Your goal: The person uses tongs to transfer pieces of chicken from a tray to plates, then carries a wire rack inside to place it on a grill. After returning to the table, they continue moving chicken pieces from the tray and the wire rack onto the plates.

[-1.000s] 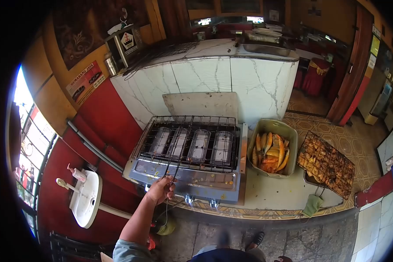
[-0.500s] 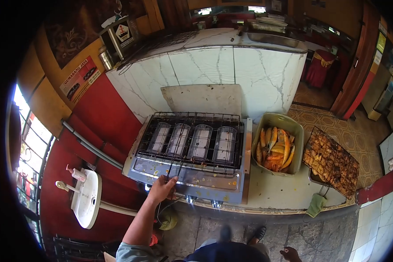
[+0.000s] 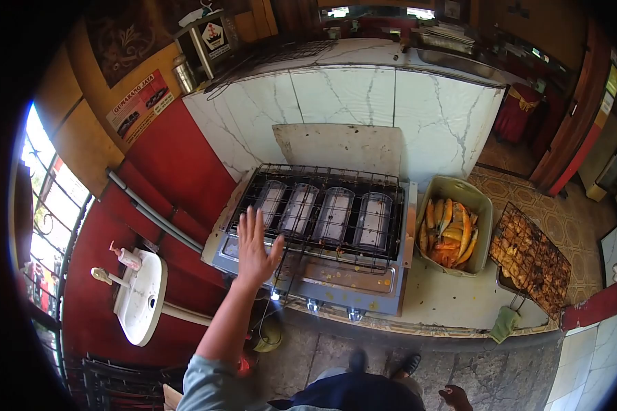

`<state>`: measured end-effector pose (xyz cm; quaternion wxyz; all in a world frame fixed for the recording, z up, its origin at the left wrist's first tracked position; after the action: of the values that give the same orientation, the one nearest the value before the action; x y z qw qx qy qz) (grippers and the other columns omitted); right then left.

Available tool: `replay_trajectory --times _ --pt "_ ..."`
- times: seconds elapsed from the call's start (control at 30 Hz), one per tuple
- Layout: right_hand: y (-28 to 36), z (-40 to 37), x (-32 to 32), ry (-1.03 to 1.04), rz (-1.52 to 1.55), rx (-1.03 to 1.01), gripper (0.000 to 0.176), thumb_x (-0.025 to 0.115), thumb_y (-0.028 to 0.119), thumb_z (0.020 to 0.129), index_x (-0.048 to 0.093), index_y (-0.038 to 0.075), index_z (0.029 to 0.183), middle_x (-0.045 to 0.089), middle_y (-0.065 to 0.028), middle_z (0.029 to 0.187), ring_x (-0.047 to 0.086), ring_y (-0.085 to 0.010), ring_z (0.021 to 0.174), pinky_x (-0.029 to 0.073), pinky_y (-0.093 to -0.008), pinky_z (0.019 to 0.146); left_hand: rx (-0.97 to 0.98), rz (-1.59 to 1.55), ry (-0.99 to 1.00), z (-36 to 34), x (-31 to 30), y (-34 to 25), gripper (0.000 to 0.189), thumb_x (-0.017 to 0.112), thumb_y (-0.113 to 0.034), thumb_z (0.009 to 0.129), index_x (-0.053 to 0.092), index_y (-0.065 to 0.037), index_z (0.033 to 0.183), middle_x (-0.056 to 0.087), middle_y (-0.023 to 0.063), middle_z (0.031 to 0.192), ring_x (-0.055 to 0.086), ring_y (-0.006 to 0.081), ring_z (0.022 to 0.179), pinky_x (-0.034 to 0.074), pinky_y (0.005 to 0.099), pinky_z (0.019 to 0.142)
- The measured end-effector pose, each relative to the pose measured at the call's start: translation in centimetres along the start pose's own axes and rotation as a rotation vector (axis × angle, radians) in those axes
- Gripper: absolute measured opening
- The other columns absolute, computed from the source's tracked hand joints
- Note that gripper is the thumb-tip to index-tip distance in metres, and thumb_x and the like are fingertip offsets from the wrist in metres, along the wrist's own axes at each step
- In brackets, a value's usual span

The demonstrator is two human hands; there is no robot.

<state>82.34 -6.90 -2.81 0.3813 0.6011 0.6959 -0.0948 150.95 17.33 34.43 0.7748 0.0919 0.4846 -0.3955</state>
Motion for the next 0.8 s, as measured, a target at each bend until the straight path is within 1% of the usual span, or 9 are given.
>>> replay_trajectory --times 0.07,0.13,0.2,0.27,0.43,0.6,0.67,0.77,0.8 --pt "0.4 0.0 0.2 0.037 -0.050 0.010 0.054 0.070 0.046 0.082 0.066 0.004 0.116 0.069 -0.0156 0.109 0.065 -0.0275 0.105 0.050 -0.0373 0.091 0.035 0.074 0.031 3.4 3.4 1.6 0.079 0.053 -0.045 0.092 0.024 0.002 0.149 0.019 0.0247 0.156 0.014 0.0446 0.144 0.012 0.0536 0.117" --pt "2.7 -0.9 -1.7 0.000 -0.042 -0.018 0.054 0.070 0.046 0.082 0.065 0.004 0.116 0.069 -0.0157 0.109 0.065 -0.0275 0.105 0.050 -0.0373 0.091 -0.009 0.059 0.072 6.9 7.0 3.2 0.080 0.051 -0.047 0.093 0.023 0.001 0.149 0.019 0.0236 0.156 0.013 0.0436 0.145 0.012 0.0531 0.117" --pt "4.6 -2.6 -2.6 -0.046 -0.020 -0.026 0.054 0.070 0.045 0.082 0.065 0.004 0.117 0.069 -0.0157 0.109 0.065 -0.0275 0.106 0.050 -0.0373 0.091 -0.034 0.030 0.123 9.1 9.2 2.8 0.080 0.048 -0.050 0.093 0.023 0.001 0.150 0.019 0.0225 0.157 0.013 0.0426 0.145 0.011 0.0525 0.117" --pt "4.6 -3.5 -2.7 -0.128 0.143 -0.019 0.054 0.071 0.044 0.082 0.064 0.005 0.117 0.069 -0.0156 0.110 0.065 -0.0272 0.107 0.050 -0.0367 0.091 -0.034 0.059 0.183 10.1 10.5 1.7 0.082 0.047 -0.052 0.093 0.022 0.001 0.150 0.018 0.0205 0.157 0.013 0.0410 0.146 0.011 0.0516 0.118" --pt "2.2 -4.6 0.3 -0.148 0.149 0.045 0.054 0.074 0.045 0.080 0.066 0.004 0.115 0.069 -0.0164 0.107 0.066 -0.0276 0.104 0.051 -0.0361 0.089 0.031 0.058 0.251 11.2 12.3 -2.0 0.083 0.042 -0.057 0.094 0.021 -0.001 0.151 0.018 0.0200 0.158 0.010 0.0407 0.146 0.011 0.0505 0.118" --pt "-3.4 -4.4 4.1 -0.107 0.105 0.080 0.053 0.074 0.045 0.080 0.067 0.004 0.112 0.070 -0.0162 0.103 0.067 -0.0281 0.100 0.052 -0.0358 0.087 0.054 0.036 0.312 11.1 13.7 -4.5 0.084 0.041 -0.059 0.094 0.020 -0.001 0.152 0.016 0.0195 0.158 0.009 0.0397 0.147 0.009 0.0497 0.118" --pt "-3.7 -5.4 4.6 -0.113 0.107 0.169 0.052 0.072 0.048 0.080 0.067 0.006 0.112 0.071 -0.0148 0.102 0.067 -0.0274 0.097 0.052 -0.0361 0.087 0.073 0.032 0.324 10.8 14.1 -5.5 0.085 0.041 -0.060 0.094 0.020 -0.001 0.152 0.016 0.0198 0.158 0.009 0.0397 0.146 0.010 0.0501 0.118" --pt "-3.5 -6.0 4.5 -0.128 0.063 0.151 0.055 0.068 0.052 0.082 0.067 0.006 0.110 0.071 -0.0136 0.100 0.067 -0.0279 0.097 0.051 -0.0367 0.087 0.134 -0.021 0.354 10.4 14.9 -8.4 0.087 0.043 -0.061 0.093 0.021 0.000 0.151 0.017 0.0193 0.158 0.011 0.0392 0.147 0.011 0.0497 0.118" --pt "-3.6 -6.1 4.4 -0.085 0.073 0.180 0.058 0.068 0.053 0.081 0.066 0.006 0.114 0.069 -0.0151 0.107 0.064 -0.0295 0.103 0.050 -0.0379 0.091 0.160 -0.050 0.334 10.4 14.8 -9.4 0.087 0.045 -0.061 0.092 0.022 -0.001 0.151 0.017 0.0202 0.158 0.012 0.0398 0.146 0.012 0.0503 0.118"
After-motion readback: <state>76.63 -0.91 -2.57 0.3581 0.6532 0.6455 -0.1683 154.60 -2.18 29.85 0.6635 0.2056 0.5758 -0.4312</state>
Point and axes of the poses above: each hand's wrist, its own z-axis towards the middle knuckle, its own x-axis out of the palm, y = z × x, the point moved 6 cm from there along z, towards the middle knuckle
